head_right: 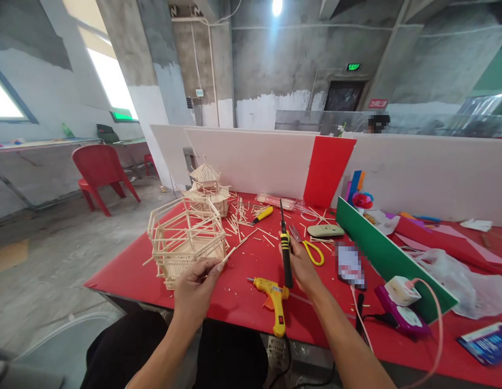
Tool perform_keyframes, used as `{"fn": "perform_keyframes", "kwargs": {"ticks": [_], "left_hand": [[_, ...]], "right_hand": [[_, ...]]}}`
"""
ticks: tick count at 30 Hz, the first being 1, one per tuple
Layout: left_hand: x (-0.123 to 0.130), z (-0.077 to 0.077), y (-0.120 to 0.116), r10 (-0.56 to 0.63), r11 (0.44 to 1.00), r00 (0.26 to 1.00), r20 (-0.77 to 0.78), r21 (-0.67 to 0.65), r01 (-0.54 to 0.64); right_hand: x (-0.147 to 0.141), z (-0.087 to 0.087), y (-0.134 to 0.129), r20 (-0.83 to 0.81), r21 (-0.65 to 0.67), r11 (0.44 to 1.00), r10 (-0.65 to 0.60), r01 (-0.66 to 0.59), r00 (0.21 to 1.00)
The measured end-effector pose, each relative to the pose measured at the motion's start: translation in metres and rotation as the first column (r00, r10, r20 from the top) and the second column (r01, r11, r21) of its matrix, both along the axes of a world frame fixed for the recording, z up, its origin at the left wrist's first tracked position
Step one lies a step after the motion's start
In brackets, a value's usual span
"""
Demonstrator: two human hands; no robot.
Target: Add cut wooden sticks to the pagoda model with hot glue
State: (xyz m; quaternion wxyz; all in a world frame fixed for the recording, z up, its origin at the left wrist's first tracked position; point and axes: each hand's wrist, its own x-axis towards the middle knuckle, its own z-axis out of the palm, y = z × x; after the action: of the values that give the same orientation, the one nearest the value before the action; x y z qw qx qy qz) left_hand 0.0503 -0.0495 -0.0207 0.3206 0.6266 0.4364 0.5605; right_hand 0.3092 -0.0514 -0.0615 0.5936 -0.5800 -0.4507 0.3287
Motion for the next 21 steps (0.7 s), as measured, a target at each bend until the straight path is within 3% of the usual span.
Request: {"fn": "perform_keyframes", "kwargs": {"ticks": [1, 5, 9, 13, 18, 21], "left_hand": [[-0.001, 0.0, 0.0, 0.004, 1.0, 1.0, 0.001, -0.005, -0.004], [-0.002, -0.001, -0.001, 0.015, 1.0, 1.0, -0.002, -0.018, -0.015], [-0.003, 0.001, -0.004, 0.018, 1.0, 1.0, -0.012, -0.012, -0.018], [-0.003, 0.008, -0.007, 0.035, 0.999, 0.999, -0.018, 0.027, -0.034], [-0.008, 0.016, -0.012, 0.028, 0.999, 0.999, -0.025, 0.045, -0.027], [-0.013, 0.019, -0.012, 0.039, 0.998, 0.999, -0.025, 0.06, -0.037]], "right_hand": [[-0.007, 0.001, -0.016, -0.134, -0.026, 0.993, 0.109, -0.113, 0.985], [-0.041, 0.011, -0.074, -0.361, -0.068, 0.953, 0.254, -0.297, 0.897], [-0.081, 0.021, -0.103, -0.683, 0.025, 0.88, 0.361, -0.474, 0.635], [-0.115, 0.019, -0.116, -0.825, 0.093, 0.798, 0.396, -0.595, 0.403], [-0.132, 0.009, -0.117, -0.774, 0.064, 0.675, 0.498, -0.735, 0.391], [-0.129, 0.005, -0.111, -0.677, -0.007, 0.676, 0.539, -0.737, 0.5]]}}
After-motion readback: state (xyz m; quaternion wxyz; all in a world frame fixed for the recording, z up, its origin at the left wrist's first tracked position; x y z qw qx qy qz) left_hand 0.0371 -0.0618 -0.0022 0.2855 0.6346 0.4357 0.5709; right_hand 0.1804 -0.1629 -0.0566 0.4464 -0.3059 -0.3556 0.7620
